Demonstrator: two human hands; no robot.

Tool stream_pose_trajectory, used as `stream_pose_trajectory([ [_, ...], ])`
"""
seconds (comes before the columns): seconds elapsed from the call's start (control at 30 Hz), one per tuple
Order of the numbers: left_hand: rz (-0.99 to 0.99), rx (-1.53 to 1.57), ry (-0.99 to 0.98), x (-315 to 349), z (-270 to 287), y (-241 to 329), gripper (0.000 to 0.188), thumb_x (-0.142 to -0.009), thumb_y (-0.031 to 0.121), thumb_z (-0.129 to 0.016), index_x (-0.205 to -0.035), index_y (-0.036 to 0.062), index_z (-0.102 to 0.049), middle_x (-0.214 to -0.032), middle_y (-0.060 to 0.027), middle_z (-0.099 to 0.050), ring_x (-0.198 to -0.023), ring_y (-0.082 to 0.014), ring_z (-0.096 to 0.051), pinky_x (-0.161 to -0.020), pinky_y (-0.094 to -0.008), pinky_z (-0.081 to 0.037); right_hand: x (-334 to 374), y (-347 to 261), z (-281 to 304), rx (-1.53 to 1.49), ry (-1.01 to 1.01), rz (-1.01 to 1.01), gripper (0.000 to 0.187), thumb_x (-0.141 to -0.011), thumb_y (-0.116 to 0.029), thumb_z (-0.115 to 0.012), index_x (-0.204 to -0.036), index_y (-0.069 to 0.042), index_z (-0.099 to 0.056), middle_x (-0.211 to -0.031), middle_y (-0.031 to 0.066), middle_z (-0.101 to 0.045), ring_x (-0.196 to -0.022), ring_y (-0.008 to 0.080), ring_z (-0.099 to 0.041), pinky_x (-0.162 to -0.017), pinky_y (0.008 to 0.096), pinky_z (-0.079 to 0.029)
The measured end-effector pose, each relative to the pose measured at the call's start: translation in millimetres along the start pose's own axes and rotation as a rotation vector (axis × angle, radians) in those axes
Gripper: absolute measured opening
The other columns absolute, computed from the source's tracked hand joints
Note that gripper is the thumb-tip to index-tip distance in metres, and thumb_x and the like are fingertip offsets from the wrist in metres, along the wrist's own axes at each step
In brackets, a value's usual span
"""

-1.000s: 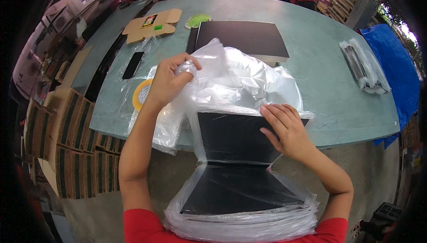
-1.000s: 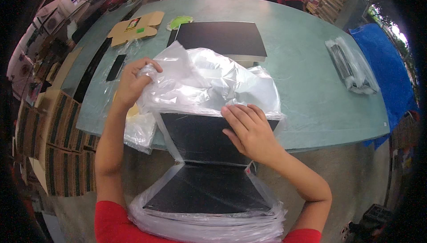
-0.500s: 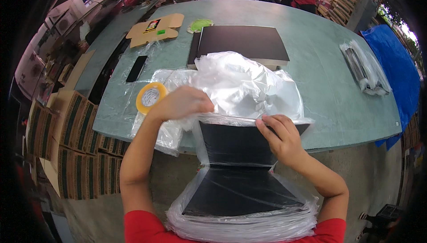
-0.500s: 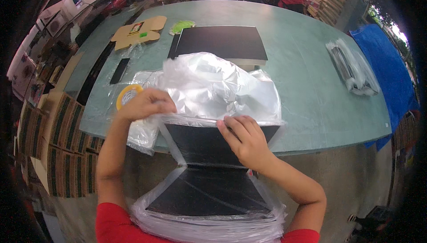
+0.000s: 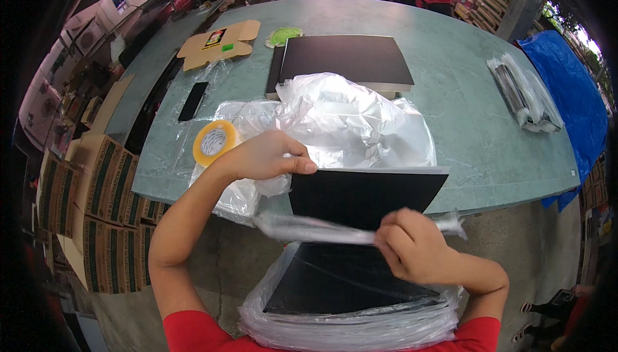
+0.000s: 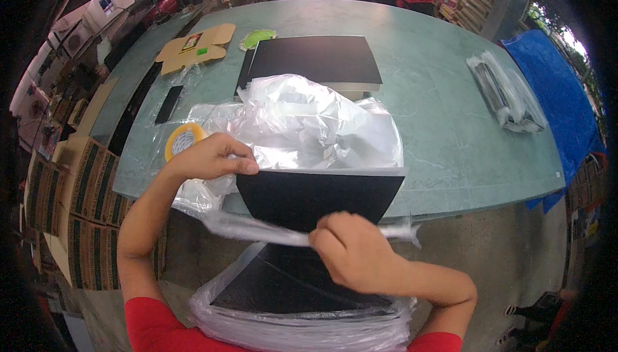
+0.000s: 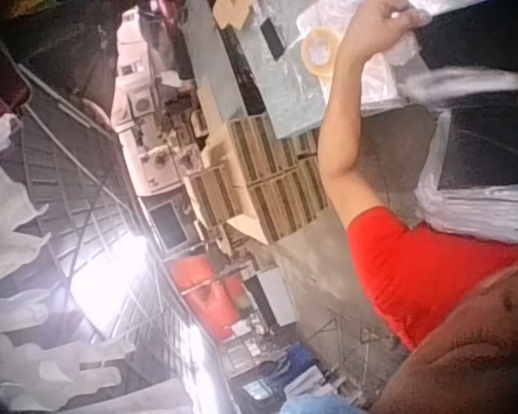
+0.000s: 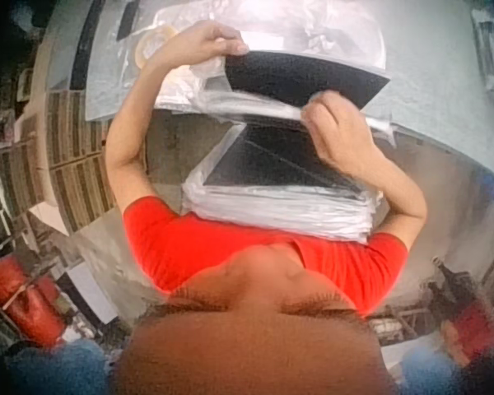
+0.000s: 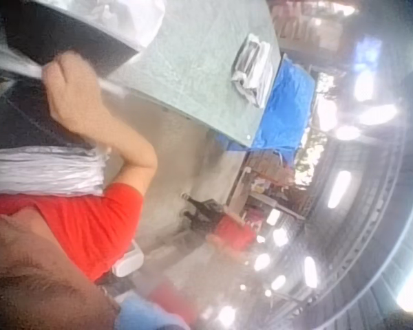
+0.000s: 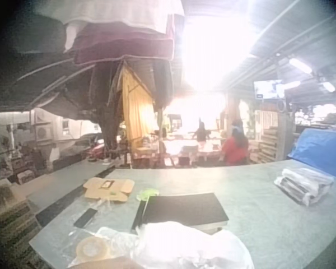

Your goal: The person places a stack of paper into a plastic sleeve by hand and folds the sleeve over the top to secure it.

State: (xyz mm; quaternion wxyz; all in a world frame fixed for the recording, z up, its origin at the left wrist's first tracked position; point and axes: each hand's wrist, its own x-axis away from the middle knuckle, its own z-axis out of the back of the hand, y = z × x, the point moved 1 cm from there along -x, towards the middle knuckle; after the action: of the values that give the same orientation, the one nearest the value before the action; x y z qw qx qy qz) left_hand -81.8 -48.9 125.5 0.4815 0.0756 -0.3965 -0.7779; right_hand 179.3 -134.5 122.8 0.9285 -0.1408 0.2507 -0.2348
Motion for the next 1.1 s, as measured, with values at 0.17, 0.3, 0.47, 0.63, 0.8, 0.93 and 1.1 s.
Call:
stream_pose_trajectory([
  [0.17, -0.034, -0.024, 0.316, -0.7, -0.3, -9.6, 0.033, -0.072, 0.035, -0.061, -0.08, 0.0027, -0.061, -0.075, -0.0124, -0.06, -0.071, -0.0218, -0.056, -0.066, -0.0296, -0.042, 17.0, -23.9, 33.8, -0.431, -0.791, 0.146, 0.04, -0.082, -0.02, -0.041, -0.114, 0.002, -0.037, -0.1, 0.0182, -0.047, -0.089, 0.0305, -0.05, -0.074, 0.0367, -0.044],
  [0.3, -0.097, -0.183, 1.015, 28.9, 5.9, 1.6, 0.019, -0.071, 0.021, -0.064, -0.078, 0.0034, -0.059, -0.075, -0.0086, -0.058, -0.069, -0.0177, -0.054, -0.065, -0.0266, -0.041, 28.8, 10.8, 10.9, -0.934, -0.893, 0.117, 0.046, -0.085, -0.029, -0.043, -0.12, 0.001, -0.036, -0.118, 0.022, -0.04, -0.108, 0.0335, -0.042, -0.089, 0.0363, -0.036],
  [0.47, -0.404, -0.414, 1.758, 97.2, -13.0, 49.5, 0.021, -0.076, 0.011, -0.055, -0.094, 0.0003, -0.053, -0.089, -0.0095, -0.054, -0.079, -0.0189, -0.053, -0.073, -0.0281, -0.04, 25.7, 37.6, -4.6, -0.511, -0.431, -0.104, 0.047, -0.076, -0.022, -0.058, -0.116, -0.004, -0.042, -0.121, 0.0189, -0.038, -0.112, 0.0321, -0.038, -0.091, 0.0364, -0.034],
  [0.63, -0.111, -0.21, 0.865, 105.1, -29.1, 38.3, 0.034, -0.066, 0.004, -0.05, -0.1, 0.0008, -0.049, -0.091, -0.0156, -0.054, -0.086, -0.0298, -0.054, -0.077, -0.0349, -0.042, 10.2, 92.2, -25.6, -0.255, -0.027, -0.349, 0.054, -0.071, -0.021, -0.064, -0.116, -0.004, -0.041, -0.12, 0.0165, -0.04, -0.11, 0.0308, -0.04, -0.089, 0.036, -0.036],
  [0.8, -0.228, -0.098, 0.244, 45.8, -79.5, 46.5, 0.037, -0.064, 0.0, -0.054, -0.1, 0.0037, -0.051, -0.09, -0.0142, -0.053, -0.08, -0.0328, -0.054, -0.073, -0.0377, -0.043, -20.8, 46.2, -39.7, -0.961, 0.005, -0.308, 0.062, -0.066, -0.019, -0.07, -0.117, -0.002, -0.04, -0.11, 0.0142, -0.048, -0.101, 0.0211, -0.047, -0.084, 0.032, -0.039],
  [0.93, -0.283, -0.036, 0.466, 28.3, -56.3, 77.3, 0.04, -0.063, 0.014, -0.065, -0.099, 0.0046, -0.051, -0.081, -0.0123, -0.055, -0.075, -0.0272, -0.055, -0.064, -0.0314, -0.044, -22.7, 24.0, -26.8, -1.05, -0.138, -0.519, 0.026, -0.072, -0.006, -0.058, -0.096, 0.002, -0.052, -0.078, 0.0063, -0.057, -0.071, 0.0104, -0.053, -0.064, 0.0244, -0.044],
  [1.1, -0.121, 0.124, 0.214, 30.0, -49.9, 25.5, 0.026, -0.069, 0.018, -0.064, -0.089, 0.0017, -0.058, -0.072, -0.0093, -0.057, -0.069, -0.0155, -0.055, -0.063, -0.0252, -0.042, 37.4, 82.7, 3.6, -1.374, -0.009, -0.464, 0.031, -0.075, -0.022, -0.057, -0.093, 0.003, -0.054, -0.086, 0.0087, -0.057, -0.077, 0.0162, -0.055, -0.069, 0.0272, -0.043],
])
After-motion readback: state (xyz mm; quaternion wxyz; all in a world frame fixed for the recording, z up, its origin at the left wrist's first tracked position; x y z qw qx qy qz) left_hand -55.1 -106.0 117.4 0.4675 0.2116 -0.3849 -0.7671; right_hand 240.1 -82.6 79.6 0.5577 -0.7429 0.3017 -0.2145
